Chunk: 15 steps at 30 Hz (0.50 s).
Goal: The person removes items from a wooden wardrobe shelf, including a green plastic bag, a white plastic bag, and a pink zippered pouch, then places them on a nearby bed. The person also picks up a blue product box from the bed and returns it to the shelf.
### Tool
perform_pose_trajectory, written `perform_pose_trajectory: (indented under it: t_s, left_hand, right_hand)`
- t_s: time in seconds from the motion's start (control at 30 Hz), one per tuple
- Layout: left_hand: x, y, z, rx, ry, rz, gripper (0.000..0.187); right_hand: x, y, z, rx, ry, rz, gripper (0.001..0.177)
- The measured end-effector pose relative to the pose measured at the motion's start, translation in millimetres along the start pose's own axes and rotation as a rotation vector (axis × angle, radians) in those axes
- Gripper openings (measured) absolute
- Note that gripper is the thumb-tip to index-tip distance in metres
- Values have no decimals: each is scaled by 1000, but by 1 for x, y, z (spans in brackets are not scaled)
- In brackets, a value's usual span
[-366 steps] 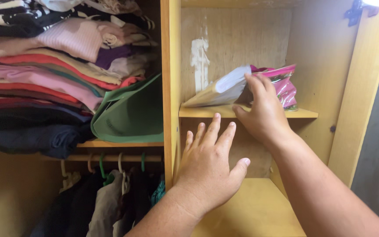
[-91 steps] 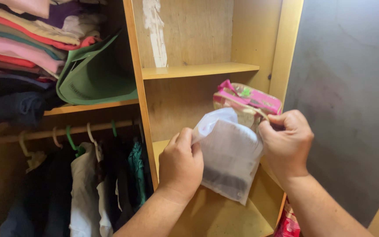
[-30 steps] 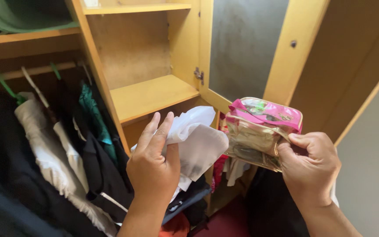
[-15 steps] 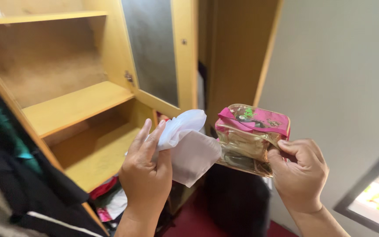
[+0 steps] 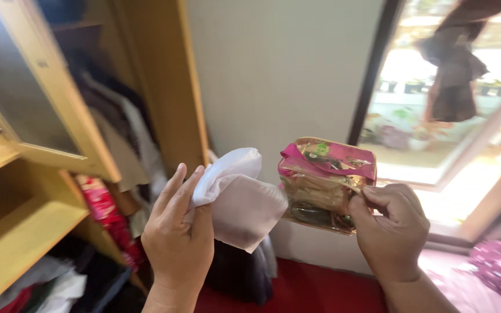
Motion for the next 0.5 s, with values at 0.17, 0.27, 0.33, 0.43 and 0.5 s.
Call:
perform_pose_trajectory:
  t_s: [0.17, 0.27, 0.33, 0.43, 0.5]
  left_hand:
    - [32, 57, -1, -95, -1, -151, 30]
    - [41, 88, 2, -182, 6, -217, 30]
    - [49, 105, 3, -218, 44, -226, 31]
    - [59, 133, 6, -259, 87, -305, 30]
    - [64, 147, 3, -286, 110, -369, 30]
  right_hand:
    - [31, -61, -5, 65, 42, -209, 14]
    - [44, -85, -13, 120, 0, -272, 16]
    - [48, -100, -17, 122, 12, -344, 16]
    - [48, -118, -24, 159, 47, -408, 17]
    - [46, -128, -33, 190, 58, -446, 18]
Point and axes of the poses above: each hand's wrist, its own z-axis towards the middle knuckle, its own y-axis out of the palm, x = y × z, the point moved 4 cm from there along z, towards the middle knuckle, and after that the axes turned 6 degrees about -x, right-handed, at the moved point
